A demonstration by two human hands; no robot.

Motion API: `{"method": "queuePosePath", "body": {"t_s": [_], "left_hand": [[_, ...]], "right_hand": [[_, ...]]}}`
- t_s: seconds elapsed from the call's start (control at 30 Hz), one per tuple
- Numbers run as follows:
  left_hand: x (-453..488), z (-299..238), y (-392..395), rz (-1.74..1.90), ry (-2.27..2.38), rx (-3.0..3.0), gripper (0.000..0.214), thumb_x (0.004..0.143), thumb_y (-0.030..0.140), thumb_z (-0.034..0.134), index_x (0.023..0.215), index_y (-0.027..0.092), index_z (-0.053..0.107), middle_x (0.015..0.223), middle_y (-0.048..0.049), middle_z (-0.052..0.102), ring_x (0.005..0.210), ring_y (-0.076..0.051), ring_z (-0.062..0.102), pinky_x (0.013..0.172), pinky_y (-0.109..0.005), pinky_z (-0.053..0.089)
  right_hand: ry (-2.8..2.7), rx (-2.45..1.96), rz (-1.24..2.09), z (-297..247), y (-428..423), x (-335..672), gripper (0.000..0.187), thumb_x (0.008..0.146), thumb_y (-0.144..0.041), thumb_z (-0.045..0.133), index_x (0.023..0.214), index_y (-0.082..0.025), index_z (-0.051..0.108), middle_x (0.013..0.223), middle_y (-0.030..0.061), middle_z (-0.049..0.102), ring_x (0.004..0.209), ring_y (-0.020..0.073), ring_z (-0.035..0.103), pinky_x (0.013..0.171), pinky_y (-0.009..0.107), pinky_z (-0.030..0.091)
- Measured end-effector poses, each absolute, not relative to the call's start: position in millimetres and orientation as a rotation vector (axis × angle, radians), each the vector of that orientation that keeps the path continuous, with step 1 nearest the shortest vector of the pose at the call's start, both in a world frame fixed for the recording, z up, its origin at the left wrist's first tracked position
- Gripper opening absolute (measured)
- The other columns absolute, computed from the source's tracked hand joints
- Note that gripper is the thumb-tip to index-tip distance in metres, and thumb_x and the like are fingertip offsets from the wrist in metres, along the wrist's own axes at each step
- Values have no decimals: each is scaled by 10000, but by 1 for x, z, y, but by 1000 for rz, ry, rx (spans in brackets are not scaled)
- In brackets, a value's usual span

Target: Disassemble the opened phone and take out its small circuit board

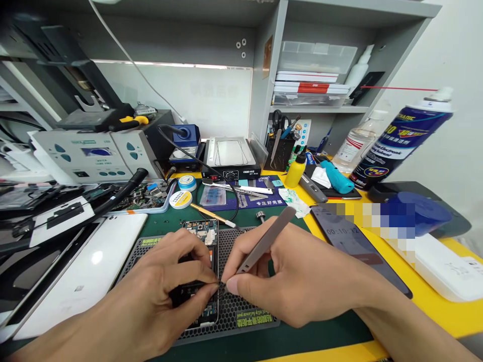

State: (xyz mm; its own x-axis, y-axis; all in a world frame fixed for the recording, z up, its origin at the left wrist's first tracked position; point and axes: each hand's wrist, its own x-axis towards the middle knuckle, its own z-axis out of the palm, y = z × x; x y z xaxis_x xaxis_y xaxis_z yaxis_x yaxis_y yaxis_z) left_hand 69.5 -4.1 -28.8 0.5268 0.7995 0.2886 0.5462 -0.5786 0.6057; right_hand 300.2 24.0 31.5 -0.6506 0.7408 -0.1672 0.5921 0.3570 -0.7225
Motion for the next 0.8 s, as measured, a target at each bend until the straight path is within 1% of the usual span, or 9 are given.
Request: {"method": "queuePosePath", "body": {"t_s": [0.13,0.3,0.5,0.63,0.8], "left_hand": [[69,-28,-3,743,1111,2322,179,926,181,563,795,231,674,917,-4,589,873,-179,529,781,-383,390],[70,-31,-3,770,1112,2314,156,902,170,573,795,242,661,918,11,586,864,-169,527,774,-371,390],[69,-31,-2,770,1100,2303,140,880,151,575,795,239,643,926,13,585,861,-167,521,766,-363,391],[68,-30,-2,760,1085,2312,131,869,147,588,801,242,648,930,17,583,862,-164,517,783,-366,387],[67,-31,-1,733,1072,2337,133,858,131,596,798,236,652,933,14,584,859,-160,516,760,-358,383]], "right_hand": [[-2456,-1137,1146,29,27,301,143,917,-269,639,826,-254,748,729,-37,733,664,139,628,587,222,484],[-2471,-1087,1137,28,29,301,124,888,-210,651,826,-238,754,712,-42,722,645,126,623,588,211,483],[-2429,-1103,1168,30,27,302,140,894,-237,668,808,-229,779,740,-29,771,670,142,689,612,213,529],[-2444,-1101,1119,30,27,304,133,891,-265,687,844,-238,809,801,-7,805,717,176,739,640,236,566],[-2444,-1110,1103,31,28,306,147,908,-315,684,878,-249,812,839,5,818,758,193,760,638,242,589]]}}
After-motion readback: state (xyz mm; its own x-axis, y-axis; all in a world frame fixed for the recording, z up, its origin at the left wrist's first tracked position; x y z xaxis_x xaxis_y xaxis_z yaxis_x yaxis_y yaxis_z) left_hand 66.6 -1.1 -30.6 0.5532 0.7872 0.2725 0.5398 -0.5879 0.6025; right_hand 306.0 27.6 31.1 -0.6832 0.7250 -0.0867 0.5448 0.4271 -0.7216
